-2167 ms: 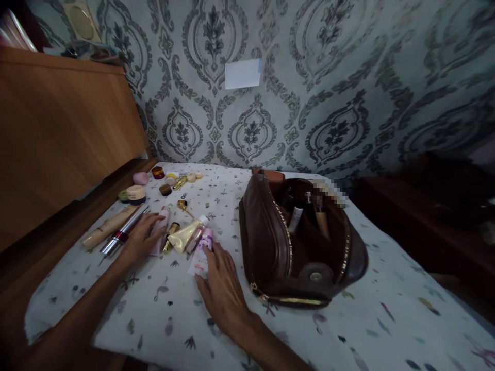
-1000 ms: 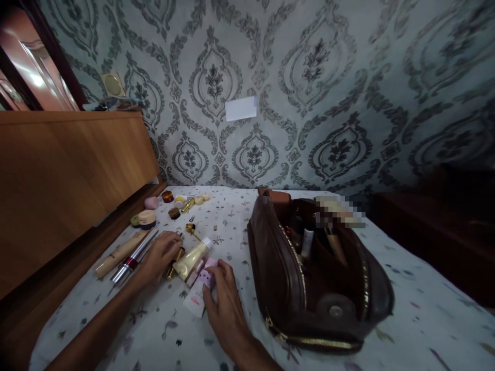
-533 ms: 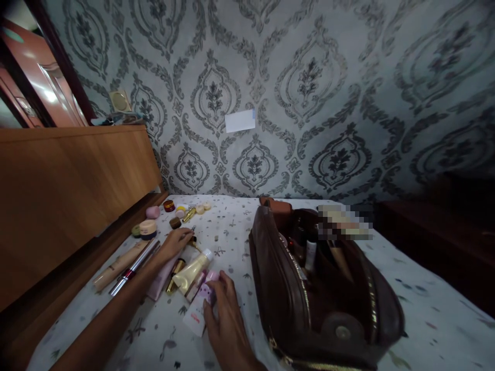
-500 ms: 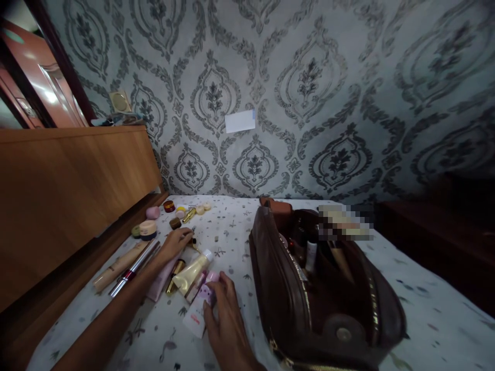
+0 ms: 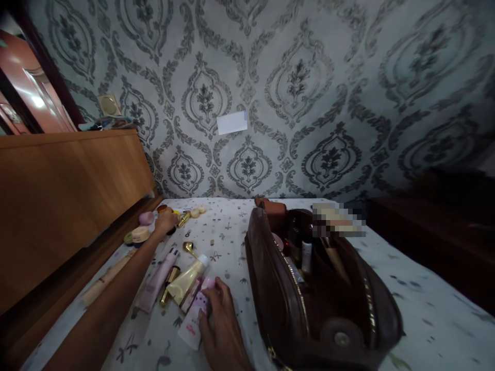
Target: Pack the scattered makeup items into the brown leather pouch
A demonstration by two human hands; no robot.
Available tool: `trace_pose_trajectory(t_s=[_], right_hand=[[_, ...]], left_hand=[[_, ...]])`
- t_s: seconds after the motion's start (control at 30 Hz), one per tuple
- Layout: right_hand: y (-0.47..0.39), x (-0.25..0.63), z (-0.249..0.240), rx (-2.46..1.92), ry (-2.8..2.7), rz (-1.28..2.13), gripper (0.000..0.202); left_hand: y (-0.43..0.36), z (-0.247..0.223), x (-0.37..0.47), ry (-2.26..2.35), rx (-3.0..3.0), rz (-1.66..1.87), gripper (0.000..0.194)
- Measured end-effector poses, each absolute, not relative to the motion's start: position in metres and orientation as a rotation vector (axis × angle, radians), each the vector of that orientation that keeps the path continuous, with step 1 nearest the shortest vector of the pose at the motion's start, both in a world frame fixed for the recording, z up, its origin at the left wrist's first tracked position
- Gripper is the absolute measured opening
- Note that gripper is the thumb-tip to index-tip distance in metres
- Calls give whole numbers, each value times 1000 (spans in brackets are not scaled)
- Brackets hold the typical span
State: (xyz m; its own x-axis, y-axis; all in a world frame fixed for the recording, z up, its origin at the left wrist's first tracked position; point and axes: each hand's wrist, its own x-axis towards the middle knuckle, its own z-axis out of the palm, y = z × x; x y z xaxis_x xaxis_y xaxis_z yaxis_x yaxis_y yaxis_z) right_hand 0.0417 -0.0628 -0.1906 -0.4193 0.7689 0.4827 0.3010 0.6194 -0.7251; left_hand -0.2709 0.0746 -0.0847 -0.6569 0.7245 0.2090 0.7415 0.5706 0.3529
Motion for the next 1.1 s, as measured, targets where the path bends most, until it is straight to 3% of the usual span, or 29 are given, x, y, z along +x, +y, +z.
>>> trace_pose_trajectory(t_s=[0.27, 0.5, 0.73, 1.1], right_hand=[[-58, 40, -199, -823, -1983, 663, 34], [-54, 40, -207, -797, -2014, 644, 34], [-56, 44, -192, -848, -2031, 724, 33], [-54, 52, -180, -808, -2092, 777, 33]], left_hand=[[104, -90, -282, -2969, -1049, -587, 39], [101, -95, -296, -2957, -1315, -630, 38], [78, -89, -310, -2770, -1757, -699, 36], [-12, -51, -369, -2823, -1854, -371, 31]])
